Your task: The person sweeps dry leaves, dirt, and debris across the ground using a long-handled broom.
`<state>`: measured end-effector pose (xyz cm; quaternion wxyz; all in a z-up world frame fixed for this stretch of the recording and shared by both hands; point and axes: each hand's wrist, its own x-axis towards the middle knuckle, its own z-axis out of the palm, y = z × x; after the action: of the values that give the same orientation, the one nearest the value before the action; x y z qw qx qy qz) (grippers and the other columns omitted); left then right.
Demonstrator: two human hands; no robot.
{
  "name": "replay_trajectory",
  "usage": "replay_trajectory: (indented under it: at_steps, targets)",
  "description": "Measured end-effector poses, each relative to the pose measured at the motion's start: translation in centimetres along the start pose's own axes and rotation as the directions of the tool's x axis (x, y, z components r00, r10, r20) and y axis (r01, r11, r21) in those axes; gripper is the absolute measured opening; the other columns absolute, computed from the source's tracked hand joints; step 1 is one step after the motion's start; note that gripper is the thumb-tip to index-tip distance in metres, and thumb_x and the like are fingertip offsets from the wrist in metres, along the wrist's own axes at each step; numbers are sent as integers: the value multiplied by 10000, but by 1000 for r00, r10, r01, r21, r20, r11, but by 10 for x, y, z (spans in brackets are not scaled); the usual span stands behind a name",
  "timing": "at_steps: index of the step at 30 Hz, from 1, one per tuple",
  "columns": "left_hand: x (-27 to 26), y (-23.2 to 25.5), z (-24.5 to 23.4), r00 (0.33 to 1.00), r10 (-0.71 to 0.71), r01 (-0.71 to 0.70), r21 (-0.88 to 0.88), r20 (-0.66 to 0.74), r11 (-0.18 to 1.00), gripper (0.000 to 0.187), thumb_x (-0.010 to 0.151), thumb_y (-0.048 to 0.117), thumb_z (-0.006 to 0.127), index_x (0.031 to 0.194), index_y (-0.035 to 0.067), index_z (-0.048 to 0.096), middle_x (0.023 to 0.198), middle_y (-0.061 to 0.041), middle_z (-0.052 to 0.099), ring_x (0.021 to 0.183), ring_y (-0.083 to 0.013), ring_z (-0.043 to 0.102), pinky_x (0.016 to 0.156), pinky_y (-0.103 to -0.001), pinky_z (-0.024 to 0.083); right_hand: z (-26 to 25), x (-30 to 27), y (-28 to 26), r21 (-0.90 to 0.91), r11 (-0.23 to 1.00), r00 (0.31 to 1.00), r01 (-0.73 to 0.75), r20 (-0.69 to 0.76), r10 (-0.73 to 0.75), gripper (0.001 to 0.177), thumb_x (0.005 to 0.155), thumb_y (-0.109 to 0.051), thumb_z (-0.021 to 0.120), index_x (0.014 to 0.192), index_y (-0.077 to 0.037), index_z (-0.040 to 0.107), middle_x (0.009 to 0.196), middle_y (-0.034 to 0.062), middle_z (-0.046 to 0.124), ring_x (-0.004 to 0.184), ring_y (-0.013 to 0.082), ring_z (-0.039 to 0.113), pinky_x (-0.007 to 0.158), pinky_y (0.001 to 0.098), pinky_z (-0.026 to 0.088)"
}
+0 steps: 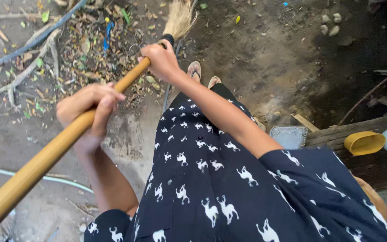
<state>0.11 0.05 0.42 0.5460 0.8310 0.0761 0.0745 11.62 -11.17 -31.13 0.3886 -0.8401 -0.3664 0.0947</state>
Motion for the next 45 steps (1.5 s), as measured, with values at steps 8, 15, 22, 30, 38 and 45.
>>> replay_trajectory:
  at_steps: [8,15,22,30,38,45]
  targets:
    - [43,-73,96,967,-68,104,-138,245,985,133,1016,102,666,1048,34,776,936,-56,768,801,-106,705,715,-245,559,-89,-101,147,-272,944,960,-184,156,232,273,967,-386,733,816,-163,688,837,78,692,920,319,682,903,578,417]
    - [75,-129,219,928,-188,263,-206,323,943,266,1034,262,665,931,26,733,779,-1,676,704,-64,578,623,-254,478,-91,-159,313,-586,779,789,-224,360,497,118,783,-318,796,854,-232,761,905,53,767,907,270,729,983,605,400]
    - [69,-44,117,983,-157,157,-10,-90,988,119,1042,81,672,1057,-4,753,918,-60,746,829,-128,708,751,-268,566,-33,8,188,-314,947,935,71,351,46,256,929,-431,773,884,-191,699,869,41,701,911,254,682,994,567,380]
    - [96,24,114,970,17,-24,-26,-241,999,212,1026,165,630,842,70,677,733,-22,662,823,-186,752,905,-338,569,-133,34,118,41,990,977,134,163,-139,78,799,-205,766,822,-180,696,840,11,700,967,265,683,1015,588,352]
    - [191,-76,313,902,-74,156,-161,425,975,204,996,229,690,936,50,766,780,-25,721,730,-75,635,654,-271,510,-238,-172,329,-412,825,838,-386,218,501,141,774,-262,749,881,-172,732,897,95,730,887,338,712,758,507,526]
    - [220,-89,417,831,45,102,-233,554,967,312,1028,291,654,826,61,715,720,-8,692,683,-64,600,660,-281,491,-242,-232,409,-496,621,562,-607,284,777,186,802,-276,720,977,-259,782,1004,85,758,990,316,714,810,526,518]
